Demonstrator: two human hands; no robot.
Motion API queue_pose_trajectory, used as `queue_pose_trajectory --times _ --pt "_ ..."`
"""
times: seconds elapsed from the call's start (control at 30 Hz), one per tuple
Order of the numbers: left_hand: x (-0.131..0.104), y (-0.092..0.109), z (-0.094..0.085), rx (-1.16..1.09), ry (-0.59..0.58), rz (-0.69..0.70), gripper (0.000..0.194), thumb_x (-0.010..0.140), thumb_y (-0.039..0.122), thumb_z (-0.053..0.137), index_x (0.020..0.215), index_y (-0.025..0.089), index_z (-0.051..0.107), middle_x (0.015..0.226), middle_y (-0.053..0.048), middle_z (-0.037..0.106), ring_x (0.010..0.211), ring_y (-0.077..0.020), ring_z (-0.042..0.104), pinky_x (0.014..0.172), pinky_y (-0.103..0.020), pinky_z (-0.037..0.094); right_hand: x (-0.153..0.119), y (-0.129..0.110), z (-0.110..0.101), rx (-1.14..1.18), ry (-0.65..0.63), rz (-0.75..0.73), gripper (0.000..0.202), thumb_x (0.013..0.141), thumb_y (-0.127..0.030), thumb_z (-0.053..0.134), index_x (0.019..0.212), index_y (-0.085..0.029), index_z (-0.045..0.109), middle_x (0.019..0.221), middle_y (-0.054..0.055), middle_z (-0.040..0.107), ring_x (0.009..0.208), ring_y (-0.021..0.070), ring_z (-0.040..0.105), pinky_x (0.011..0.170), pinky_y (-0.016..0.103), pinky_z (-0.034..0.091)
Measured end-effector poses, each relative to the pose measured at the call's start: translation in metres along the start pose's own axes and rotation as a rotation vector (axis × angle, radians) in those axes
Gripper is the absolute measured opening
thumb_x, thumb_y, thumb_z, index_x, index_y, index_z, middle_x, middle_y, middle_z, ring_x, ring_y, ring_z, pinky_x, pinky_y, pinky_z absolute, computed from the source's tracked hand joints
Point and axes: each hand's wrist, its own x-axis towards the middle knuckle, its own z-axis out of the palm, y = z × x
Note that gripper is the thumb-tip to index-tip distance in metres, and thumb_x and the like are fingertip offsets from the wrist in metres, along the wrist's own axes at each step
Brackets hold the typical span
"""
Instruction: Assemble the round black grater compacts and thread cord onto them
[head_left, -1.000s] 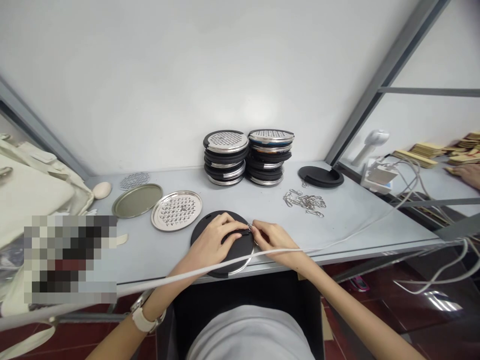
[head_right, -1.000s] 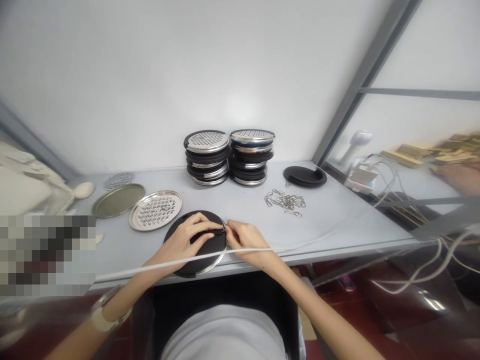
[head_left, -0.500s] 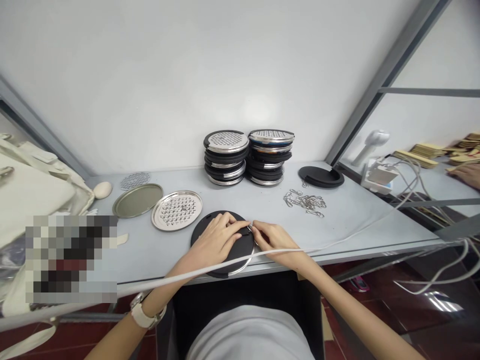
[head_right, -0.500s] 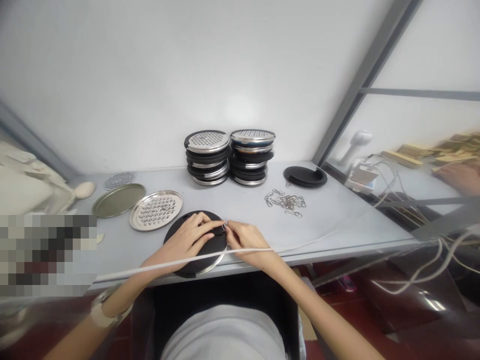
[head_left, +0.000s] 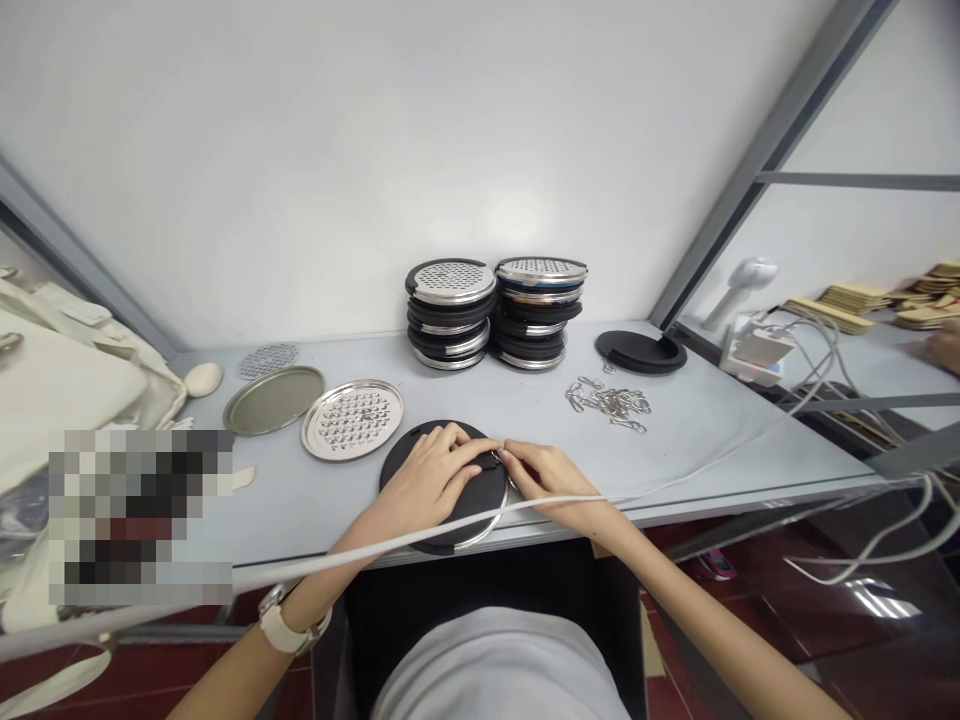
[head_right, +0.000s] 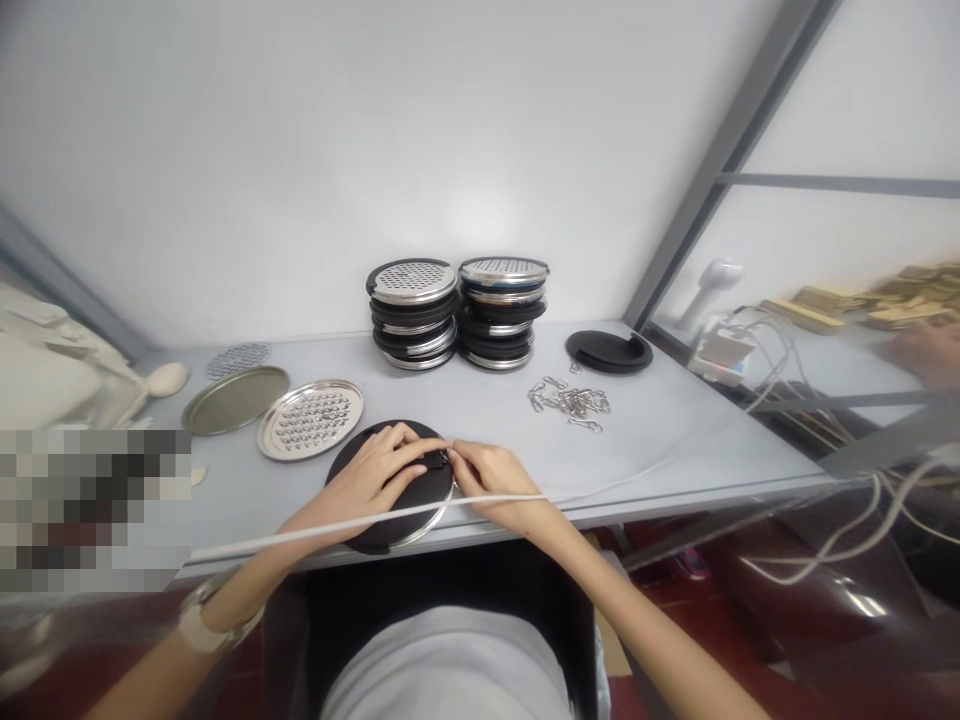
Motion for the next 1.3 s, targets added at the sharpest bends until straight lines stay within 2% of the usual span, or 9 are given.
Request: queue_pose_trajectory --times 0.37,0.73,1.3 --pt "-0.0001 0.0003 -0.0002 0.020 0.008 0.004 0.038 0.096 0.022 0.038 0.131 0.031 0.048 0.105 -0.004 0.052 0.097 -0.0199 0.049 0.092 -0.038 0.040 0.0002 0.0016 -0.0001 0.043 0.005 -0.017 0.035 0.098 -0.035 0.033 0.076 -0.019 0.055 0.068 0.000 0.058 0.058 0.0120 0.048 0.057 0.023 0.034" --pt "0.0001 0.0003 -0.0001 0.023 -0.004 -0.003 0.041 0.096 0.021 0.038 0.134 0.034 0.044 0.107 -0.004 0.052 0.099 -0.0199 0.048 0.093 -0.037 0.038 0.0012 0.0044 -0.0024 0.096 -0.024 -0.007 0.035 0.098 -0.035 0.034 0.072 -0.018 0.049 0.065 -0.002 0.051 0.058 0.0109 0.044 0.056 0.023 0.031" --pt "0.0001 0.0007 -0.0001 -0.009 0.009 -0.012 0.040 0.096 0.020 0.040 0.133 0.034 0.046 0.107 -0.003 0.051 0.100 -0.0181 0.049 0.096 -0.036 0.039 0.0009 0.0066 -0.0019 0.113 -0.044 0.000 0.035 0.097 -0.035 0.034 0.071 -0.017 0.047 0.062 -0.003 0.047 0.056 0.0094 0.039 0.054 0.022 0.029"
